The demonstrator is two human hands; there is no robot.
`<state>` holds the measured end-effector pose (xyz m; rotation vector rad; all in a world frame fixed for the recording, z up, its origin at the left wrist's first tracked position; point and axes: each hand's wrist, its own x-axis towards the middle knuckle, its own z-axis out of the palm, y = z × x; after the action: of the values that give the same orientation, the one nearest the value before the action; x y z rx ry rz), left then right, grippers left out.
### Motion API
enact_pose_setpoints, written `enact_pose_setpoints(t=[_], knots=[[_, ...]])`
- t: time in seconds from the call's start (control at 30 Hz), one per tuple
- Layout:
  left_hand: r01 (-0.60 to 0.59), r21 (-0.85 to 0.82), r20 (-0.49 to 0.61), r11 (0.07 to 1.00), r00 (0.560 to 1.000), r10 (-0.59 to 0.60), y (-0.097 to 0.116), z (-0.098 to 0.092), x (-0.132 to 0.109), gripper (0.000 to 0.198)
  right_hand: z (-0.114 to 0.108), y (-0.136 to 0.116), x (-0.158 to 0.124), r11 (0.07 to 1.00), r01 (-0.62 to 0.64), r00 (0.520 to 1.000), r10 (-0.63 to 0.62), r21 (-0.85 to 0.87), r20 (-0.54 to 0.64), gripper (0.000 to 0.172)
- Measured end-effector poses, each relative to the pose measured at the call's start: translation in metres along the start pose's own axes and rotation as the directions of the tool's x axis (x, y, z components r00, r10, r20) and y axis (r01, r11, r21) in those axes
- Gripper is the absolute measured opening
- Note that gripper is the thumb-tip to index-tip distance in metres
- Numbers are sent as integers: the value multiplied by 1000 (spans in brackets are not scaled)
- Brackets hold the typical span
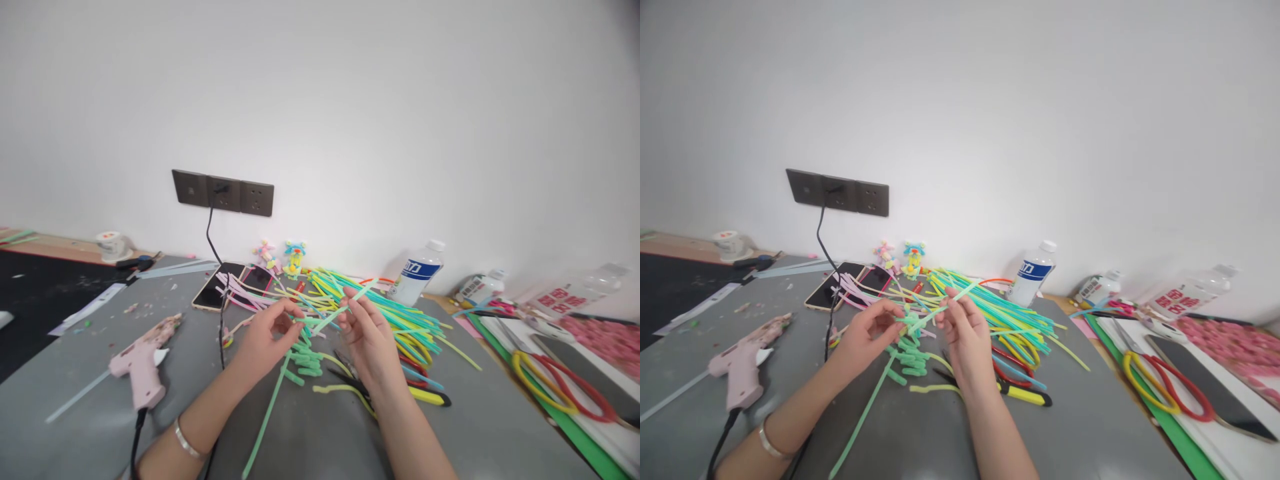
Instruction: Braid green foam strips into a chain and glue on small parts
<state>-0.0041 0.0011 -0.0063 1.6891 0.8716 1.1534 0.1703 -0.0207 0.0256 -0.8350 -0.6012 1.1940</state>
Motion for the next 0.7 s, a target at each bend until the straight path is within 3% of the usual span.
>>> enact_pose_setpoints(t=[0.43, 0.7], knots=[[5, -119, -61, 993, 998, -13, 0, 2, 0, 12, 0, 8, 0, 992, 37, 993, -22, -124, 120, 33], [11, -161, -50, 987, 999, -19, 2, 2, 0, 10, -5, 14, 0, 962, 139, 979, -99, -234, 177, 28]])
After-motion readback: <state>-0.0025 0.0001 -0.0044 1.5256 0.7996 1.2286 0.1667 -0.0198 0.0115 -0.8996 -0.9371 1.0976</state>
